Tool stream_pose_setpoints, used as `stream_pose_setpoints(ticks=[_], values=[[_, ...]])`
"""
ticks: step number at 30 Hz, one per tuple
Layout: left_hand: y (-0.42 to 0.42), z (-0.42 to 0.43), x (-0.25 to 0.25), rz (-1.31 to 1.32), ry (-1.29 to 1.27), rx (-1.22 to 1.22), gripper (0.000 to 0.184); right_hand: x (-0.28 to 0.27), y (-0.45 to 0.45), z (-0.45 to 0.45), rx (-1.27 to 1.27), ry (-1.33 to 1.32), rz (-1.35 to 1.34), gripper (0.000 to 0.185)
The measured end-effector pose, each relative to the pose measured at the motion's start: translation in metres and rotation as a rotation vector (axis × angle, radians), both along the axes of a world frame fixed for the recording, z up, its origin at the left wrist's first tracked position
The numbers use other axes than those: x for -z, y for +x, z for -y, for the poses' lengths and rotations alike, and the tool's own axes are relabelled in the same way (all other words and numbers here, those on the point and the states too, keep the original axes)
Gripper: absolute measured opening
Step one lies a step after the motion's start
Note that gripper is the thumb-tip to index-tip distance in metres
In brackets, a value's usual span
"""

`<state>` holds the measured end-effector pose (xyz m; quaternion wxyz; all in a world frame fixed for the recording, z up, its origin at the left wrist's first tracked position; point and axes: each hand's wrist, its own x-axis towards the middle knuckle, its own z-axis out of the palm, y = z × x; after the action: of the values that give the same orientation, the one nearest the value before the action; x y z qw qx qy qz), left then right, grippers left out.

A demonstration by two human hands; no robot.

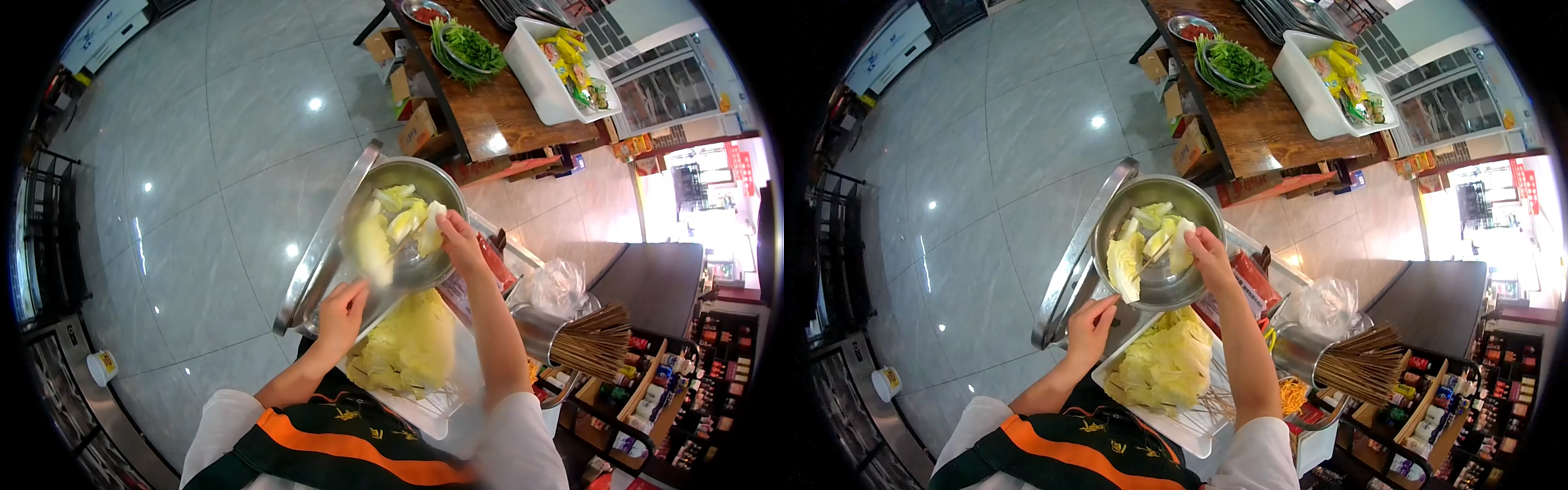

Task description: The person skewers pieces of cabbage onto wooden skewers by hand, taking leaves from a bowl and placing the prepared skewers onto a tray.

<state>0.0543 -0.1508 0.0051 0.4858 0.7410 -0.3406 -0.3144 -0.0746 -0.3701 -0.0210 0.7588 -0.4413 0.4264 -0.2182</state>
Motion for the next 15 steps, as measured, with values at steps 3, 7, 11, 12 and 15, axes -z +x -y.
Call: stream_pose_setpoints(ticks=[3, 7, 11, 12, 15], values=[[0.0, -0.001, -0.002, 0.018, -0.017, 0.0, 0.02, -0.005, 0.0, 0.0, -0.041, -0.128, -0.08, 0.01], [-0.001, -0.003, -0.001, 0.049, -0.023, 0.015, 0.02, -0.015, -0.001, -0.001, 0.022, -0.157, -0.101, 0.008], [-0.005, -0.005, 0.001, 0.062, -0.042, 0.017, 0.02, -0.031, 0.008, -0.012, 0.15, -0.112, -0.042, 0.014], [-0.005, -0.005, 0.0, 0.062, -0.042, 0.016, 0.02, -0.034, 0.009, -0.014, 0.149, -0.078, 0.007, 0.019], [-0.006, -0.006, -0.001, 0.093, -0.054, 0.029, 0.02, -0.039, 0.01, -0.02, 0.159, -0.018, 0.08, 0.026]])
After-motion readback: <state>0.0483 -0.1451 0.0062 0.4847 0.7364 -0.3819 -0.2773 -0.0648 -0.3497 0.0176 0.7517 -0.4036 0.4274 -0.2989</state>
